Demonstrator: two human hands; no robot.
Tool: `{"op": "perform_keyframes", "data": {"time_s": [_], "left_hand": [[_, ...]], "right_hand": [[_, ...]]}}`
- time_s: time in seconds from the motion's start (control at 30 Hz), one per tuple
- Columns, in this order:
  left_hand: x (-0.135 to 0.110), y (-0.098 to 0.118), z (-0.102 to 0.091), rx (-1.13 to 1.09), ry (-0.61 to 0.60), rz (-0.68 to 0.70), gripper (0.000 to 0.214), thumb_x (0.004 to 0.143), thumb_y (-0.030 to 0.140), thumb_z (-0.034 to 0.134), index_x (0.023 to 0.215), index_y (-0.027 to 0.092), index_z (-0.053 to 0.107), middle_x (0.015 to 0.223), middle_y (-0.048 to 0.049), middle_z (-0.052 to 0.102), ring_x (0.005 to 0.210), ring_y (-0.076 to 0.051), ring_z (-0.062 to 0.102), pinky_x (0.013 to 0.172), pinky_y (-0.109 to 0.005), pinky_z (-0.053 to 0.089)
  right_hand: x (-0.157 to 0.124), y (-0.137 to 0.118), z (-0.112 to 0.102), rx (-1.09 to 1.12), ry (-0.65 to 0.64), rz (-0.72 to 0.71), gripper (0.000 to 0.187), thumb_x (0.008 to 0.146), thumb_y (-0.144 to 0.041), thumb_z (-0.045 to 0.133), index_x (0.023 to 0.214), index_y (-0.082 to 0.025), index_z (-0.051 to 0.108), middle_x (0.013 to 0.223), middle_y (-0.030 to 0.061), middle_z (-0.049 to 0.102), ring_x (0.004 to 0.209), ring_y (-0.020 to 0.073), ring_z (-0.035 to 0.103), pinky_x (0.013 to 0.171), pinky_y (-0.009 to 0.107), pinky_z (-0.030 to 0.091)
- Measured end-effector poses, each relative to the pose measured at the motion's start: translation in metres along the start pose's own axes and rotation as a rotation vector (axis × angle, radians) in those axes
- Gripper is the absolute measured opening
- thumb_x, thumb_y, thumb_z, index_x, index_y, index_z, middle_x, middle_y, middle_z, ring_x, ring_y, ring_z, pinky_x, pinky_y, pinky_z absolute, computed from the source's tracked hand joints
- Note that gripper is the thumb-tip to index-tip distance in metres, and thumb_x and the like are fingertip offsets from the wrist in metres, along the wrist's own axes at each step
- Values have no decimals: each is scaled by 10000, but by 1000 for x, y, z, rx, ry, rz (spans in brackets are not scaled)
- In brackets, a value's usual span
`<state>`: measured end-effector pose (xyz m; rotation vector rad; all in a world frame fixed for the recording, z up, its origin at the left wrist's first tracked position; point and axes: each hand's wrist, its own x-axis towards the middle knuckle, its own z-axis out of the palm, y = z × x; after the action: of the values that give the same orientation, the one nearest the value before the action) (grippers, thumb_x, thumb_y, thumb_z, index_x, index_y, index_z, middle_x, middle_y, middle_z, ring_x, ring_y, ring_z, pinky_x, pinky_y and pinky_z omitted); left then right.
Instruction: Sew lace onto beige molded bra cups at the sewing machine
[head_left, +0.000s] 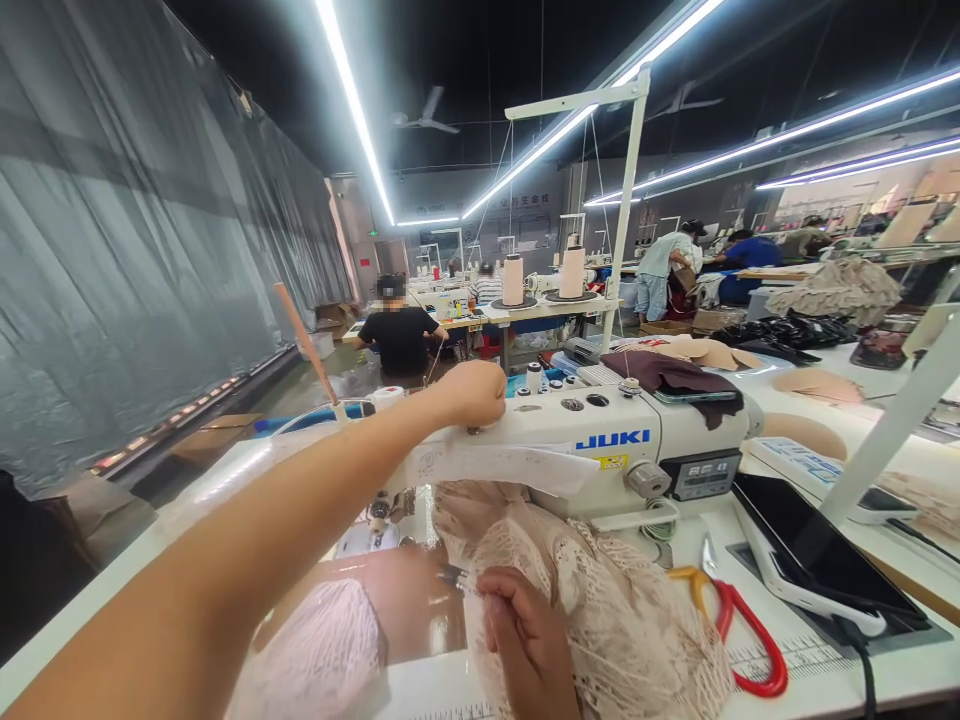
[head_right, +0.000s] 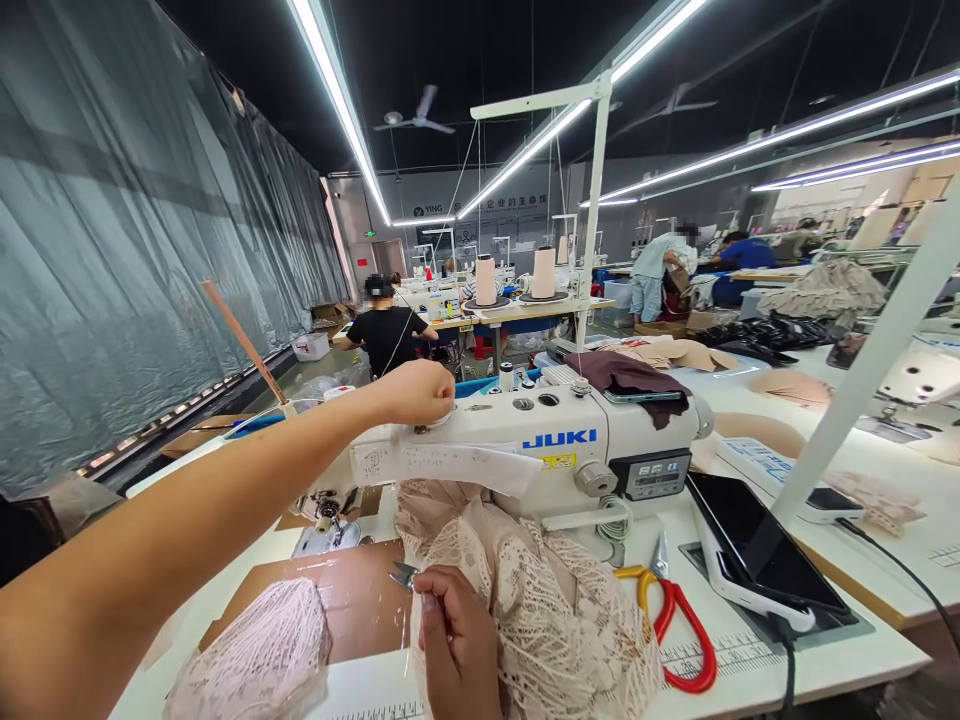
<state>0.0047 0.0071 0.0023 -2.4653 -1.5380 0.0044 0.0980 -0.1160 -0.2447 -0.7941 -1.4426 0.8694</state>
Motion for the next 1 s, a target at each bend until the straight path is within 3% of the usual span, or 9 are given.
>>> {"op": "perform_keyframes", "data": {"time_s": [0.13,0.27,0.43,0.67,0.87,1.0], "left_hand": [[-26,3,2,30,42,14,202,773,185,482,750,147,679,772,-104,691,735,-229,627,616,-278,408],[-39,-13,3,8,101,-88,180,748,178,489,686,156,657,711,-76,675,672,-200,607,573,-265,375],[-19,-26,3,-38,94,-96,156,702,159,506,687,172,661,681,-43,666,631,-171,588,529,-248,356],[8,-13,-1,-62,20,-56,116,639,116,543,590,157,639,603,-66,640,576,-179,580,494,-255,356],[-23,1,1,12,48,59,179,765,170,498,749,146,674,780,-107,688,747,-234,629,637,-291,429],[-38,-11,3,44,65,-16,188,771,172,483,734,148,666,757,-101,686,722,-235,628,619,-293,423]], "right_hand": [[0,0,-2,7,-34,-18,214,918,-307,442,915,-206,631,868,58,642,666,148,598,575,245,482],[0,-3,0,29,-14,-26,215,913,-308,447,901,-207,637,855,61,644,746,172,619,609,257,496],[0,-4,4,49,56,-2,236,909,-341,451,871,-211,645,842,60,642,766,180,626,599,253,502],[1,-1,-1,-25,22,-39,208,893,-309,475,891,-206,656,815,55,660,649,156,607,558,248,491],[0,0,0,-5,-19,-19,221,915,-305,446,906,-199,640,848,58,652,574,125,570,523,234,472],[0,-1,0,-8,-13,-28,207,910,-301,455,898,-213,642,844,56,651,686,157,612,578,248,491]]}}
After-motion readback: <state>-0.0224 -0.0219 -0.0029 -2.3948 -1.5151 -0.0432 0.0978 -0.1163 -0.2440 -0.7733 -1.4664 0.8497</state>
